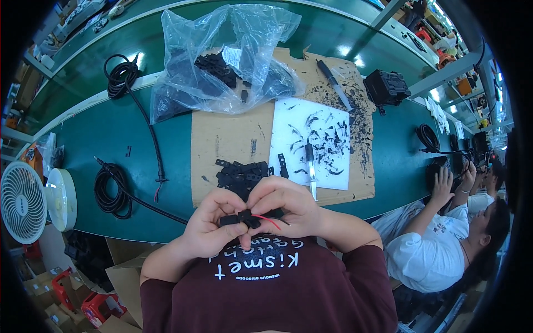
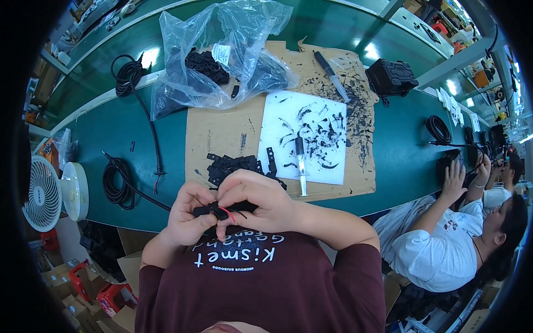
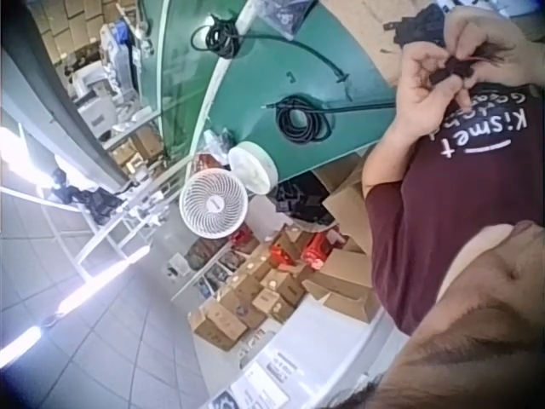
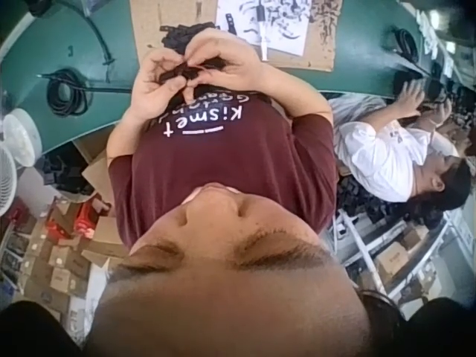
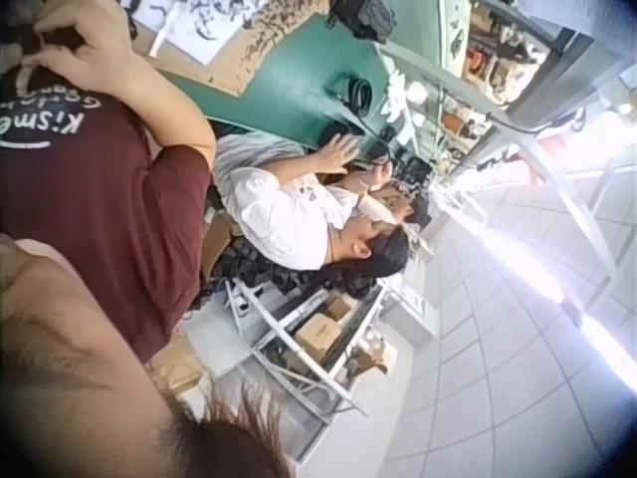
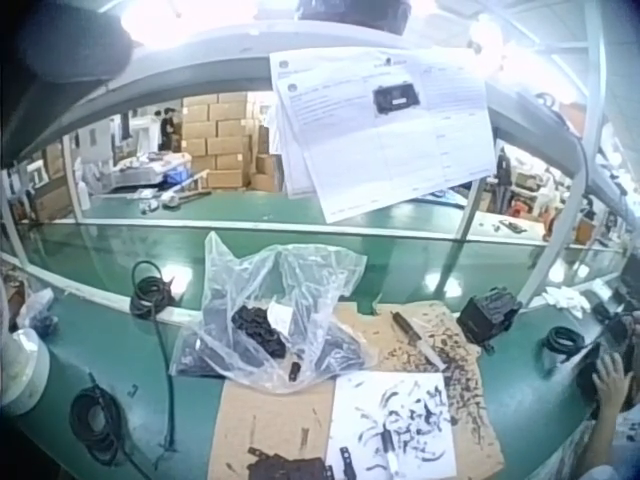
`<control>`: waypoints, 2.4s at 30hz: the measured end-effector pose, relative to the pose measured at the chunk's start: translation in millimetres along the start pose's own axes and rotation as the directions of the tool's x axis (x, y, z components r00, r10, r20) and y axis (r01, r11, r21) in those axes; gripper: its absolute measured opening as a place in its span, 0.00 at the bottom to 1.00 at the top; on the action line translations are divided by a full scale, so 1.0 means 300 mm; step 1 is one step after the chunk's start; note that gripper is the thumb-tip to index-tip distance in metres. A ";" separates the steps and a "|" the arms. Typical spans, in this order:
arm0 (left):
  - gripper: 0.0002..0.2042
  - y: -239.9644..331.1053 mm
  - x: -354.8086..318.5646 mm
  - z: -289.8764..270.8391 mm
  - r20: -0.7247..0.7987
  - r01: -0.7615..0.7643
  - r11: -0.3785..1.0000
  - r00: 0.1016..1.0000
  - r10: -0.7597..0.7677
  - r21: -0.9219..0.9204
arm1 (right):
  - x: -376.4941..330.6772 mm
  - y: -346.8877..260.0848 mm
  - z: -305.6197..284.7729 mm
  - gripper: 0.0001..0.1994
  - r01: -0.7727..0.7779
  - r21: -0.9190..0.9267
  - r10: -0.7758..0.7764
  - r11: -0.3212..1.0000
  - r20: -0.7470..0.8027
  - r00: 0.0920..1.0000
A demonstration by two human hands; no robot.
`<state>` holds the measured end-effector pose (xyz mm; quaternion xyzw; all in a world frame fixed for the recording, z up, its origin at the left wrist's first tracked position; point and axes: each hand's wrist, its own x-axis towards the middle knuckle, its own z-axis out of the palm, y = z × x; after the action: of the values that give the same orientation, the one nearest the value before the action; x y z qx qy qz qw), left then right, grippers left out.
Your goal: The person assembles plastic housings and connects wiring harnesses by hand at a factory production line.
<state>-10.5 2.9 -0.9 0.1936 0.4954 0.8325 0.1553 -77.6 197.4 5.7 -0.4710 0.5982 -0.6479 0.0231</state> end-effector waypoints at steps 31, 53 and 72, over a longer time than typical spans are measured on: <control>0.13 -0.021 0.010 0.018 -0.245 -0.027 0.999 0.969 0.037 0.047 | -0.037 -0.012 0.012 0.10 0.216 -0.391 -0.255 0.895 -0.050 0.966; 0.06 -0.003 0.028 0.011 -0.157 0.053 0.960 0.987 -0.010 0.275 | -0.071 -0.019 0.022 0.12 0.139 -0.383 -0.205 0.913 -0.137 0.969; 0.05 -0.044 0.059 -0.006 -0.401 0.424 0.896 0.804 -0.439 -0.130 | -0.171 -0.175 -0.292 0.29 -0.379 -0.767 0.583 0.518 -0.008 0.812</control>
<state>-25.9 15.6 -10.4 -0.1103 0.5338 0.8053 0.2333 -77.1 308.7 31.5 -0.3301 0.9058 -0.2511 0.0862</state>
